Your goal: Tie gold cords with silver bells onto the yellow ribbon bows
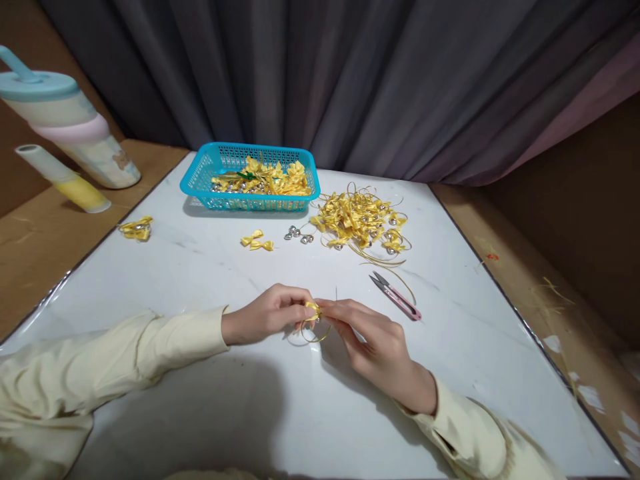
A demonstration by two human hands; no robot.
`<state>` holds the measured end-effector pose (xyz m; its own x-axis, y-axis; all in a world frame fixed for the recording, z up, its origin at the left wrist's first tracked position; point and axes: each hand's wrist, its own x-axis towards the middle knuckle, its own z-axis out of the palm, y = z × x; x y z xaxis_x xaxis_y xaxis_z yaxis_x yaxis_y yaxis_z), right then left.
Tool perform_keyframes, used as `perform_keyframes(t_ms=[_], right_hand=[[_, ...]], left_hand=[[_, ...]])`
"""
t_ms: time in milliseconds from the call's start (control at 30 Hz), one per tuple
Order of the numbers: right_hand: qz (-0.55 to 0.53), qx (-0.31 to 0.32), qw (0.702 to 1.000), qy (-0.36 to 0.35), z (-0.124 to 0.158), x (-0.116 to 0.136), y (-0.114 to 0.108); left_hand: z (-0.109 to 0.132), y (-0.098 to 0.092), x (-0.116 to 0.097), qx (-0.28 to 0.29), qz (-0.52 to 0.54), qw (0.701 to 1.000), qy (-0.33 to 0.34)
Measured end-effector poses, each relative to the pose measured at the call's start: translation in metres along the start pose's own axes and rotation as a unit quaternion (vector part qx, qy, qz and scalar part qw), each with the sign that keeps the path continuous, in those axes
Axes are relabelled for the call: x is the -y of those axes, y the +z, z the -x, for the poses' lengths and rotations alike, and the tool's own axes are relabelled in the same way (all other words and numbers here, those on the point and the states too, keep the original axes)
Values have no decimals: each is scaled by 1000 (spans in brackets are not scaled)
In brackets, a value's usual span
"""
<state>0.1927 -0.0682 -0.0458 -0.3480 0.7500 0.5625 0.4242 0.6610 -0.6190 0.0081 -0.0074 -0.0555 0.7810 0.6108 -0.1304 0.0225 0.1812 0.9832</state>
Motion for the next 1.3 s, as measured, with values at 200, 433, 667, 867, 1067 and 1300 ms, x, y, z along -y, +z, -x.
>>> perform_keyframes(t_ms=[200, 433, 667, 867, 1067, 1300], right_hand=[[-12, 2, 1000, 27, 0, 1, 0], [-19, 8, 997, 74, -1, 3, 2], [-12, 12, 997, 76, 0, 3, 2], [-7, 15, 996, 83, 0, 4, 2], [-4, 13, 996, 83, 1, 2, 4], [15, -28, 996, 84, -5, 6, -6]], left_hand=[[1, 1, 1, -13, -56, 998, 20], [2, 2, 0, -23, -93, 995, 30], [2, 1, 2, -17, -81, 996, 20], [2, 1, 1, -18, -78, 996, 32], [1, 2, 0, -29, -111, 993, 37], [1, 2, -1, -38, -126, 991, 37]])
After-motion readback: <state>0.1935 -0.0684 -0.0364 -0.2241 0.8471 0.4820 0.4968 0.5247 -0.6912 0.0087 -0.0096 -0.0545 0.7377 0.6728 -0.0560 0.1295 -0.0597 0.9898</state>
